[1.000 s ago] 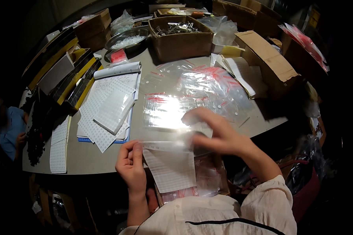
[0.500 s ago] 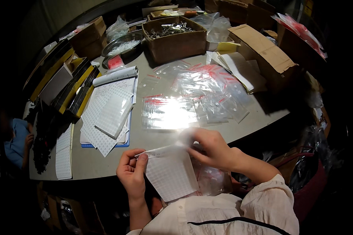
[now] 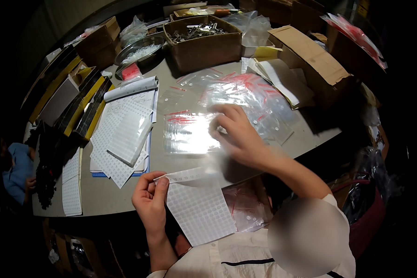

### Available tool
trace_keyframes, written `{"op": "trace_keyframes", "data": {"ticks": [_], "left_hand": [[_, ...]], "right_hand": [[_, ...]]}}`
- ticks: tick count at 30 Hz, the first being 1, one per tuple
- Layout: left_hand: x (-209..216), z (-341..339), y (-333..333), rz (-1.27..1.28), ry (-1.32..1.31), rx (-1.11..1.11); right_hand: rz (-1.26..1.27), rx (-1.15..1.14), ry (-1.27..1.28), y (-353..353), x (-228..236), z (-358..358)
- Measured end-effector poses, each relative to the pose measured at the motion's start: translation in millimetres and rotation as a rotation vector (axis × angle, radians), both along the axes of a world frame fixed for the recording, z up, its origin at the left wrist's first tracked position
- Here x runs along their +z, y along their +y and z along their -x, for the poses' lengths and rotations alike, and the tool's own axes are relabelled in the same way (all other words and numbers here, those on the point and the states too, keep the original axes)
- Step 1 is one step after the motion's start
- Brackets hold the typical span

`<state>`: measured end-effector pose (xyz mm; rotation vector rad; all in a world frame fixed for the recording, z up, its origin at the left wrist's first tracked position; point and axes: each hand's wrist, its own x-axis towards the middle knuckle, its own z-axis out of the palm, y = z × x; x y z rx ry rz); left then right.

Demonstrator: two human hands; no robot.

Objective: The person repeatedly picks up small white objects from a sheet and places them into clear plastic bags on a cluttered table. The person handles the items one by one, peeling them from a backing sheet and inserting them into the bags.

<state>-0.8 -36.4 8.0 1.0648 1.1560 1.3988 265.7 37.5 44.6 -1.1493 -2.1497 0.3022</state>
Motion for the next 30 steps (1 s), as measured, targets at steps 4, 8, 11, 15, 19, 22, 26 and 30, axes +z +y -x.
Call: {"op": "trace_keyframes", "data": {"ticks": [4,8,11,15,19,22,26,30], "left_hand": [[-0.5,1.4,0.7,-0.020,0.080,-0.030],[2.7,3.3,0.2,-0.022,0.086,-0.050],[1.8,6.6,-1.2,-0.017,0.075,-0.061],[-1.2,9.4,-5.7,-0.031,-0.003,-0.056],[1.5,5.9,-9.1,-0.025,-0.088,-0.086],[6.3,12.6,-14.5,-0.021,-0.168,-0.212],[14.2,15.7,-20.6,-0.191,-0.012,-0.365],[19.7,9.5,-23.1,-0.322,0.304,-0.227]], "right_hand": [[0.001,-0.031,-0.235,37.9,-35.8,-6.4],[-0.189,-0.223,-0.364,43.2,-42.3,-3.5],[-0.014,-0.187,-0.160,48.4,-21.7,-11.5],[0.130,0.198,0.183,4.1,4.5,-1.5],[-0.122,0.354,-0.054,-51.9,12.8,31.0],[-0.207,0.394,-0.221,-57.7,9.0,18.8],[-0.027,0.404,-0.002,-59.6,-1.1,15.2],[0.195,0.462,0.203,-63.8,0.2,15.8]]}}
